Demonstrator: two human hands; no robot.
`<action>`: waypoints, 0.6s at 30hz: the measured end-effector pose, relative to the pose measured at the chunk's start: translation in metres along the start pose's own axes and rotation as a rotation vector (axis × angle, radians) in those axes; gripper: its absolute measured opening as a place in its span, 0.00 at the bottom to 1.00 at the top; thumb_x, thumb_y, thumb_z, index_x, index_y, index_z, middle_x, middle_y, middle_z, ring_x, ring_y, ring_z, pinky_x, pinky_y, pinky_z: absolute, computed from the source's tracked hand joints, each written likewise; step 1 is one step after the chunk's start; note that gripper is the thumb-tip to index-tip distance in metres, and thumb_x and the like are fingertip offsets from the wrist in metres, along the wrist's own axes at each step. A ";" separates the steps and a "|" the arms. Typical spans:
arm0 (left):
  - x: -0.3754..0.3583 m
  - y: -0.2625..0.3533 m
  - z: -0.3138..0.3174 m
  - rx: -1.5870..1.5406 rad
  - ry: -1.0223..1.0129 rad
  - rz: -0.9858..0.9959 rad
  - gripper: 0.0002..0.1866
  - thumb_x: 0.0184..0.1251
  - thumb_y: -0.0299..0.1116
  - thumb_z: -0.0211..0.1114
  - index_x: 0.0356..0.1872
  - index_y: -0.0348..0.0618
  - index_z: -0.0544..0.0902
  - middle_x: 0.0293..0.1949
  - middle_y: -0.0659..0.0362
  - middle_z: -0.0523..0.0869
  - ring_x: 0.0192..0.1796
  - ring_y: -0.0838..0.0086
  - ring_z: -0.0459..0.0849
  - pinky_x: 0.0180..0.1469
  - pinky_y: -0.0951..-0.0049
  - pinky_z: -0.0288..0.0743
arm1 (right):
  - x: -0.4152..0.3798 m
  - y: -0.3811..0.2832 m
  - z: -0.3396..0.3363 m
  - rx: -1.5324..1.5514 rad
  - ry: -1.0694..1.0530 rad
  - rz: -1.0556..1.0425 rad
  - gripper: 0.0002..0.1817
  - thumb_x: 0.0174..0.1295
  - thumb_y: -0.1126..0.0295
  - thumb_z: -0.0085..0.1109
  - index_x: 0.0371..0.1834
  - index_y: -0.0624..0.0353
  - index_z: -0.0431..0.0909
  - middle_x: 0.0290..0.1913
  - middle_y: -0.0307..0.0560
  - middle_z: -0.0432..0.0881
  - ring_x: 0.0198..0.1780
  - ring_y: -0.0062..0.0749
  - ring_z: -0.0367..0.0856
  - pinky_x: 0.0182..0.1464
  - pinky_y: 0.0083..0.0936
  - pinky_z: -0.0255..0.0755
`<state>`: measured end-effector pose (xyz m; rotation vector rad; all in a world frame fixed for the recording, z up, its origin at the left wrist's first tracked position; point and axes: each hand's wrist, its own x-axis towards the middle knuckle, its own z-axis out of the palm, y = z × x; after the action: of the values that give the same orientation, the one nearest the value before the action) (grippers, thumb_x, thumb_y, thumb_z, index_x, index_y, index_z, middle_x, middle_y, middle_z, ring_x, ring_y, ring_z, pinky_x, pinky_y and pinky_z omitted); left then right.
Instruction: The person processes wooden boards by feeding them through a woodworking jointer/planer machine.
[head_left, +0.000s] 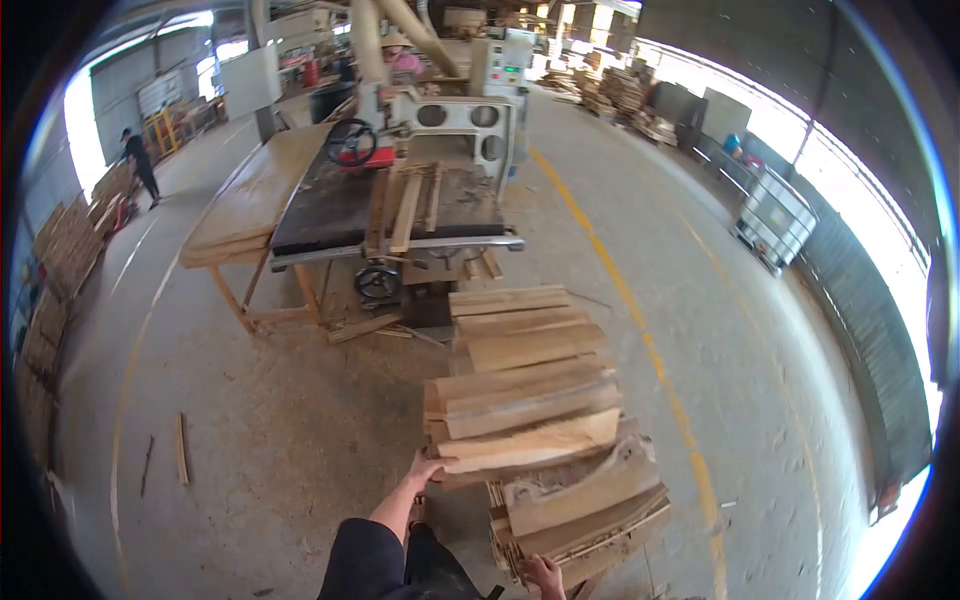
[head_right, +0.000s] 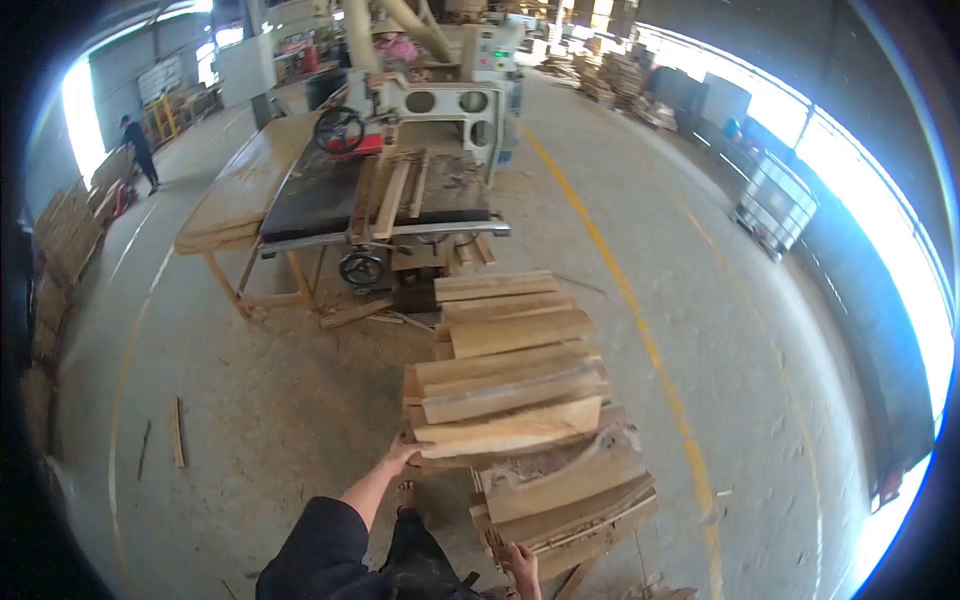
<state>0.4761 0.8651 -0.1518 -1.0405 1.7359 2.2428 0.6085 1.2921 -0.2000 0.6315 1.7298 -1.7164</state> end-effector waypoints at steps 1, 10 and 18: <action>0.012 -0.004 0.000 0.023 -0.070 0.105 0.46 0.46 0.41 0.92 0.68 0.36 0.81 0.60 0.49 0.89 0.61 0.61 0.88 0.59 0.53 0.86 | -0.014 0.009 -0.015 0.028 0.020 0.036 0.20 0.78 0.59 0.61 0.59 0.66 0.83 0.45 0.48 0.92 0.44 0.34 0.92 0.46 0.29 0.83; 0.033 -0.006 -0.019 0.182 -0.100 -0.031 0.58 0.43 0.47 0.93 0.76 0.37 0.69 0.62 0.47 0.86 0.59 0.60 0.89 0.46 0.56 0.91 | -0.144 0.078 -0.136 0.101 0.516 0.372 0.20 0.75 0.56 0.57 0.55 0.63 0.82 0.46 0.54 0.92 0.45 0.45 0.92 0.44 0.44 0.82; 0.033 -0.028 -0.016 -0.167 -0.102 0.106 0.53 0.54 0.37 0.88 0.76 0.37 0.62 0.69 0.47 0.78 0.69 0.59 0.81 0.69 0.59 0.81 | -0.070 0.116 -0.004 0.361 0.516 0.390 0.18 0.75 0.61 0.56 0.56 0.65 0.81 0.42 0.58 0.92 0.40 0.53 0.92 0.41 0.47 0.83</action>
<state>0.4710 0.8504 -0.1952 -0.8638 1.6225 2.4956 0.7393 1.3071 -0.2322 1.5764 1.4716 -1.6788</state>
